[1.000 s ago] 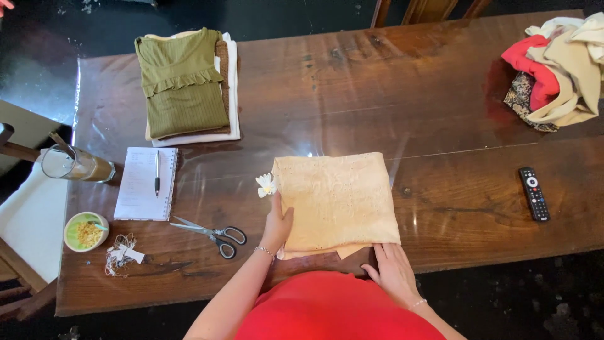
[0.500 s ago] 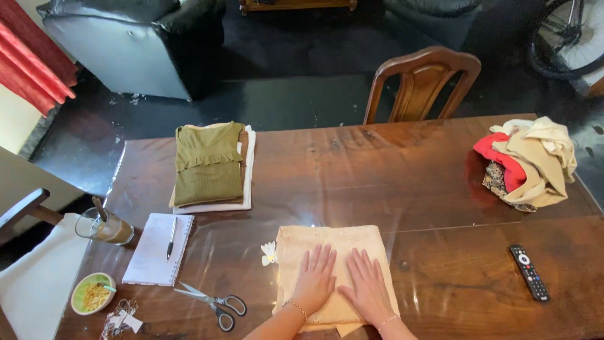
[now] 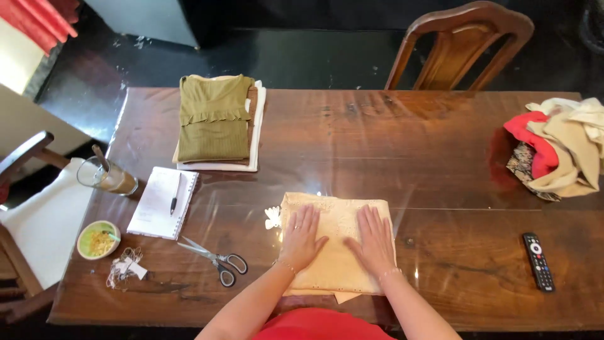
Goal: Folding various items of clothing on a wooden table and stacking them neatly.
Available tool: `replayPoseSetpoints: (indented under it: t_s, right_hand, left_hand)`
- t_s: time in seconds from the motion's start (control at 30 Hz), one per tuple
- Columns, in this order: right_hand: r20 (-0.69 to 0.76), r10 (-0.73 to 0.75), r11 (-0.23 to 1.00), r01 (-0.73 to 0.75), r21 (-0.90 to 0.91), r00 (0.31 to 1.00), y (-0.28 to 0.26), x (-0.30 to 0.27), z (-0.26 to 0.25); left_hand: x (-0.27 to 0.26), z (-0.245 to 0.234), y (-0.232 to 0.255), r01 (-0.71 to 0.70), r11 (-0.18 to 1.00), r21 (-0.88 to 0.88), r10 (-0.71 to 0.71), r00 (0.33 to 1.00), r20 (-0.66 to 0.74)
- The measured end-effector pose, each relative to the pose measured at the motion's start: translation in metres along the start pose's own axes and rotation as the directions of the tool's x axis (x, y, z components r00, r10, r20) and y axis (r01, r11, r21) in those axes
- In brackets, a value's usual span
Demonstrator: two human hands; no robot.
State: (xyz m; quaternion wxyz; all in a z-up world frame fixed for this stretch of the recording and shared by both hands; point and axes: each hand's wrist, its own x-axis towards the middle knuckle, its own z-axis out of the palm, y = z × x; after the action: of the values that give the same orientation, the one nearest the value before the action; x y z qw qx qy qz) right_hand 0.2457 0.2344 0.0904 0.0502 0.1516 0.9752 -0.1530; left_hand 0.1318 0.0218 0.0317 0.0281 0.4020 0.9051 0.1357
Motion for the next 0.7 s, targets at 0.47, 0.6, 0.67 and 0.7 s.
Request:
replayPoseSetpoints:
  t_s: [0.47,0.6,0.67,0.7]
  right_hand:
    - [-0.283,-0.381,0.872,0.444,0.205,0.88,-0.04,-0.009,0.058]
    - [-0.029,-0.813,0.545,0.778,0.312,0.581,-0.101,-0.035,0.06]
    - [-0.027,-0.807,0.557,0.775,0.298,0.59,-0.11,-0.035,0.057]
    - [-0.028,-0.801,0.568,0.775,0.277,0.598,-0.114,-0.03,0.052]
  left_hand:
    - [0.073,0.018,-0.104,0.117,0.989,0.093,-0.114,0.993,-0.035]
    - [0.1,-0.021,-0.117,0.3,0.954,-0.002,-0.293,0.933,0.207]
    - [0.104,-0.015,-0.12,0.287,0.958,-0.007,-0.274,0.923,0.27]
    - [0.112,-0.016,-0.122,0.27,0.963,-0.013,-0.251,0.912,0.325]
